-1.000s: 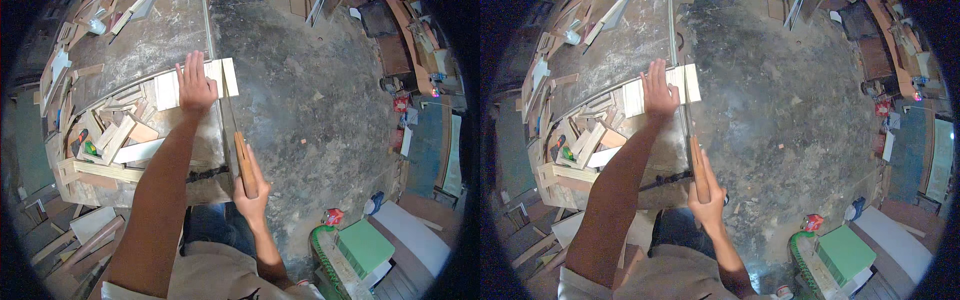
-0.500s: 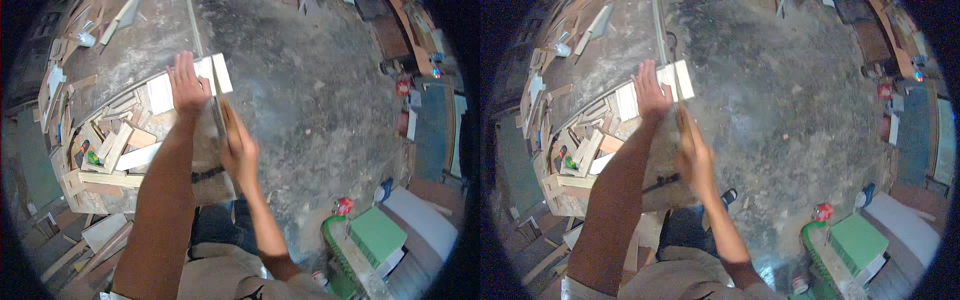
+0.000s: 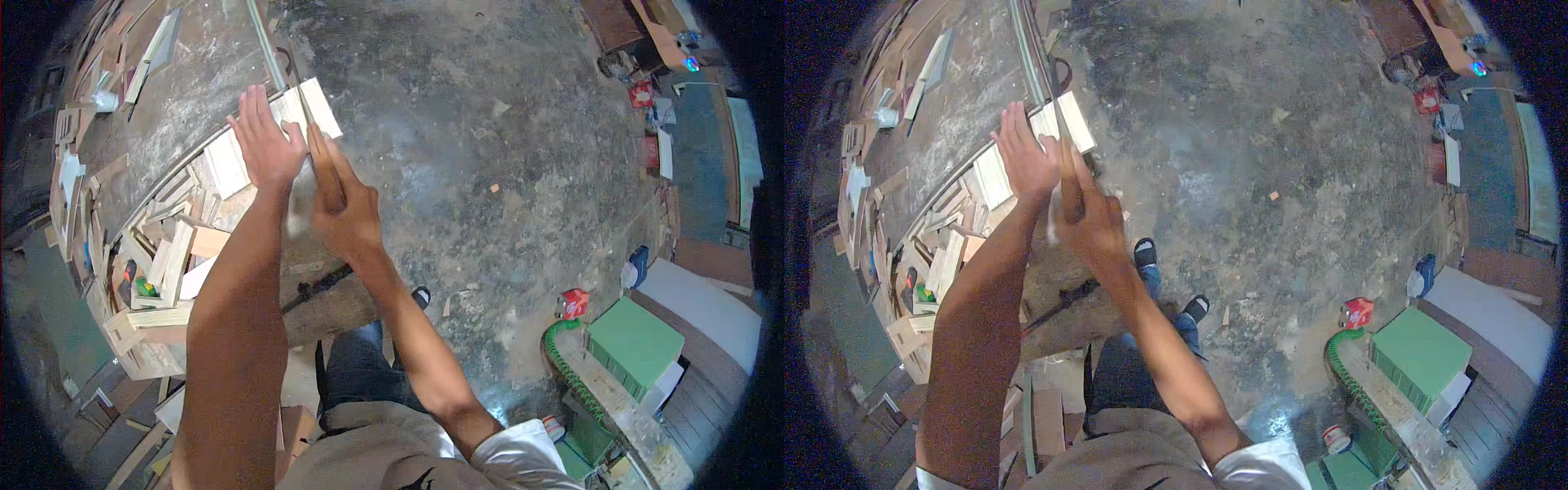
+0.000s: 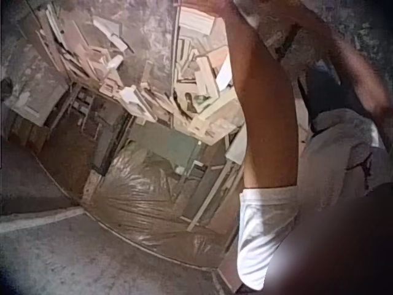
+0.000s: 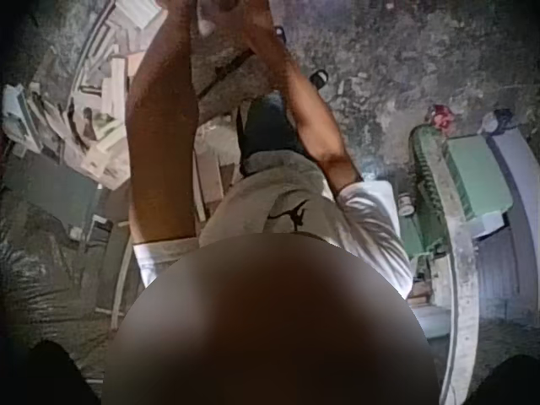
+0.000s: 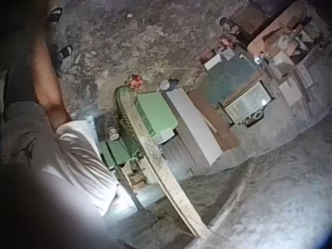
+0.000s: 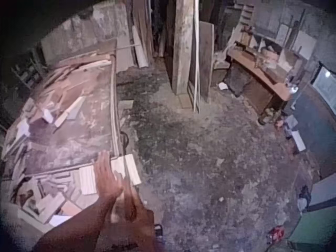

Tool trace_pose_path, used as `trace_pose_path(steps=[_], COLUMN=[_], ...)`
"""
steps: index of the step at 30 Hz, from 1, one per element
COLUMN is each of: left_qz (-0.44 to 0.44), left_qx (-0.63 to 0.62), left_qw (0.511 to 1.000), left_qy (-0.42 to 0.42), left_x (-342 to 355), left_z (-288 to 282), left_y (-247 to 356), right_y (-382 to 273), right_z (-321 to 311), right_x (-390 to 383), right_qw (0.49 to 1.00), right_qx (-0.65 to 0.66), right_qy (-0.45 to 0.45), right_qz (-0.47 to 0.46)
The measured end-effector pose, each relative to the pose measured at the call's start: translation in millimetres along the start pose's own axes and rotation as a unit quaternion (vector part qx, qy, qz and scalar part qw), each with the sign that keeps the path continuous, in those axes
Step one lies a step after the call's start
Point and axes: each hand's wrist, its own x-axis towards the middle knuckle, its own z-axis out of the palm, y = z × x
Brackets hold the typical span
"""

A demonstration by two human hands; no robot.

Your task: Sawing a small wooden block and then sanding its edges with a sanding sponge.

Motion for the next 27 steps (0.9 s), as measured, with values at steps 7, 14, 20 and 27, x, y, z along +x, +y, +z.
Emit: trace_pose_path(steps=[7,14,20,27], left_qz=[0.002,-0.001,-0.005,0.000], left_qx=[0.025,0.033,0.039,0.020], left_qw=[1.000,0.999,0.999,1.000], left_qy=[0.005,0.000,0.002,0.011], left_x=[8.5,1.1,-3.2,6.7], left_z=[-5.8,-4.3,-2.4,-4.6], left_y=[-9.9,-4.2,-6.2,-7.4], right_y=[-13.9,1.1,-29.4,-24.0], right_z=[-22.6,-9.1,-22.5,-14.9], right_x=[-70.5,-38.7,-44.2,-56.0], right_qw=[0.997,0.991,0.997,0.987], right_qx=[0.008,-0.080,0.045,-0.042], right_qy=[0.049,0.070,0.034,0.077], right_qz=[-0.053,-0.085,-0.058,-0.137])
